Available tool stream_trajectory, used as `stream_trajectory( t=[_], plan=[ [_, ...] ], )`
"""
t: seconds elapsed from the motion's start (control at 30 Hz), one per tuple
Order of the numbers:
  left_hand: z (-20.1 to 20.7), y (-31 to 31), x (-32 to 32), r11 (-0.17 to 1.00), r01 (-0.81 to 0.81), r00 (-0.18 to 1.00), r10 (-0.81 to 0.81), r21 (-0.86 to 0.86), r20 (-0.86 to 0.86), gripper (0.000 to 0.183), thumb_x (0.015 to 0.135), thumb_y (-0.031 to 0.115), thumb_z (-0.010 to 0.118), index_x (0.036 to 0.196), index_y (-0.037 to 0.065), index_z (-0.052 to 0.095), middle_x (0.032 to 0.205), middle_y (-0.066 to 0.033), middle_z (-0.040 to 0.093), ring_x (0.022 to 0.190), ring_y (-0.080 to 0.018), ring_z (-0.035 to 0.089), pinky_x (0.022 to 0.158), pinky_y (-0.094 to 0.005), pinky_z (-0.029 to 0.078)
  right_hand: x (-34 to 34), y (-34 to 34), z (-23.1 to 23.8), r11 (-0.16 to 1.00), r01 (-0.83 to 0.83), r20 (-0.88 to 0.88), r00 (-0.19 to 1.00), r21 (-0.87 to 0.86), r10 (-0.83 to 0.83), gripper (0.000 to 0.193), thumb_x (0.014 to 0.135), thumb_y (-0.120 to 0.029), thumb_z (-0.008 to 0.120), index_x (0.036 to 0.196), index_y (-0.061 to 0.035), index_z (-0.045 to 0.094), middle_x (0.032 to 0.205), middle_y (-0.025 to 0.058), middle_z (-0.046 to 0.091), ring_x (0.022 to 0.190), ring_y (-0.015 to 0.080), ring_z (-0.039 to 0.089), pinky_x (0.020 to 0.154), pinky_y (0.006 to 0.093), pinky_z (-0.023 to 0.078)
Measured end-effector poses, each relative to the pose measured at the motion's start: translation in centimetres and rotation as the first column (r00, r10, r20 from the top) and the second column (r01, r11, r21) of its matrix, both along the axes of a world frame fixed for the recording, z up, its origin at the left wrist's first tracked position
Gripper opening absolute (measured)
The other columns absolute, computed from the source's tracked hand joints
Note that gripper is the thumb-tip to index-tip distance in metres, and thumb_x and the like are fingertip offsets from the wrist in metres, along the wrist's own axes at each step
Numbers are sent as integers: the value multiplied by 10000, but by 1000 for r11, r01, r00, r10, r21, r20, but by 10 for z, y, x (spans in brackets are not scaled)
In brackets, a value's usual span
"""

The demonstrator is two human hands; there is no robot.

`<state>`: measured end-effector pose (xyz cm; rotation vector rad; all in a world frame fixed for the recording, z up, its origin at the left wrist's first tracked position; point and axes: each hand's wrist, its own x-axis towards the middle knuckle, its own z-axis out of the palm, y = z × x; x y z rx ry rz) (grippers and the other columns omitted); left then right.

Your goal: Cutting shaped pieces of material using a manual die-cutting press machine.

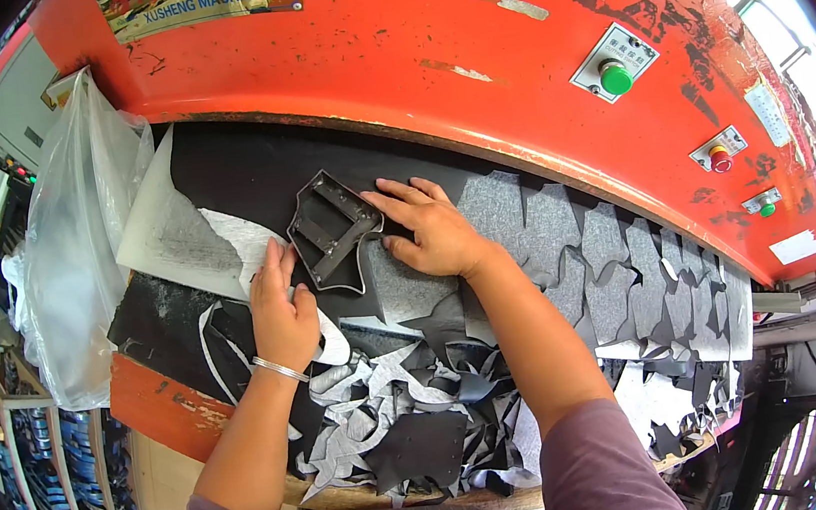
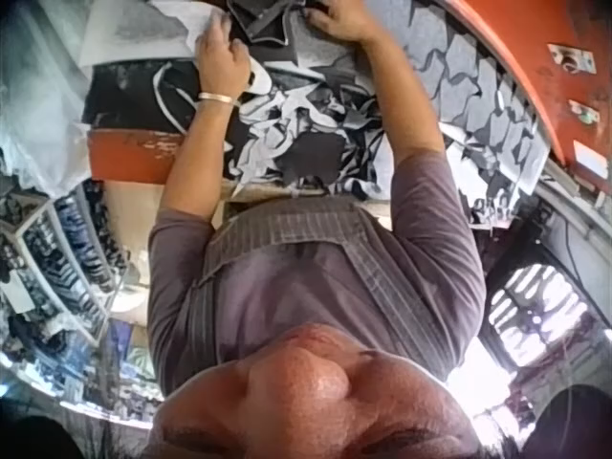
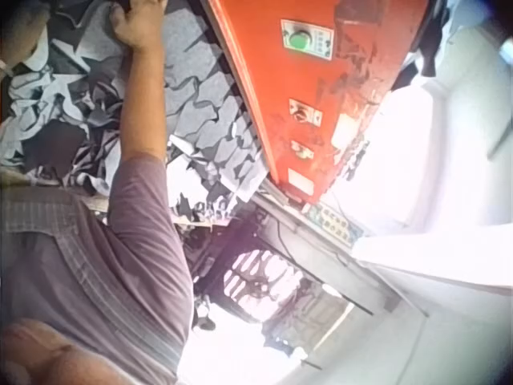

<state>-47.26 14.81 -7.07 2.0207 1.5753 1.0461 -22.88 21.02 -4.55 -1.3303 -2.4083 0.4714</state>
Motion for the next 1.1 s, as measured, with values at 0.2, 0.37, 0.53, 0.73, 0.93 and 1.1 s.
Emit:
stream_trajectory(
  t=[0.2,0.37,0.53,0.73,0.93,1.1],
  plan=[
    [1,3,4,999,-21,999,22,-31,27,622,781,15,509,1356,-97,301,1275,-216,565,1188,-407,490,1078,-486,284,0,2,-4,999,30,2,1000,-19,-30,615,804,-265,664,1366,-115,465,1399,164,453,1291,385,396,1120,465,253],
    [9,-4,4,997,-52,999,53,-57,13,625,770,16,518,1345,-104,306,1270,-227,564,1195,-410,482,1077,-485,286,-4,-6,4,999,42,-12,999,14,-42,589,801,-283,650,1352,-159,483,1390,167,464,1264,423,411,1102,465,288],
    [9,-7,13,988,-2,944,52,-152,327,636,798,14,537,1367,-106,277,1303,-226,541,1214,-376,488,1078,-404,304,6,-23,21,995,100,15,995,-6,-100,690,810,-285,688,1407,-92,401,1415,171,434,1321,353,375,1119,477,235],
    [90,-46,31,996,-89,942,93,-27,322,317,819,62,601,1133,17,589,1133,-155,625,1085,-309,580,952,-379,443,89,-172,88,804,539,-491,787,251,-374,581,825,-158,663,1347,11,471,1386,170,484,1282,278,450,1086,388,313],
    [145,-84,168,771,636,713,-573,-27,405,206,869,219,602,981,63,675,876,-146,690,783,-269,679,683,-390,520,274,-231,201,-118,993,-937,-36,5,-348,580,981,-405,422,1354,39,421,1340,223,468,1137,295,516,961,387,401],
    [238,-106,221,722,667,706,-691,181,157,293,866,299,580,760,36,651,691,-167,645,626,-362,627,621,-456,510,484,-289,197,-465,831,-759,-82,306,-646,681,973,-499,330,1352,62,410,1381,296,408,1277,443,382,1080,491,275]
  ],
)
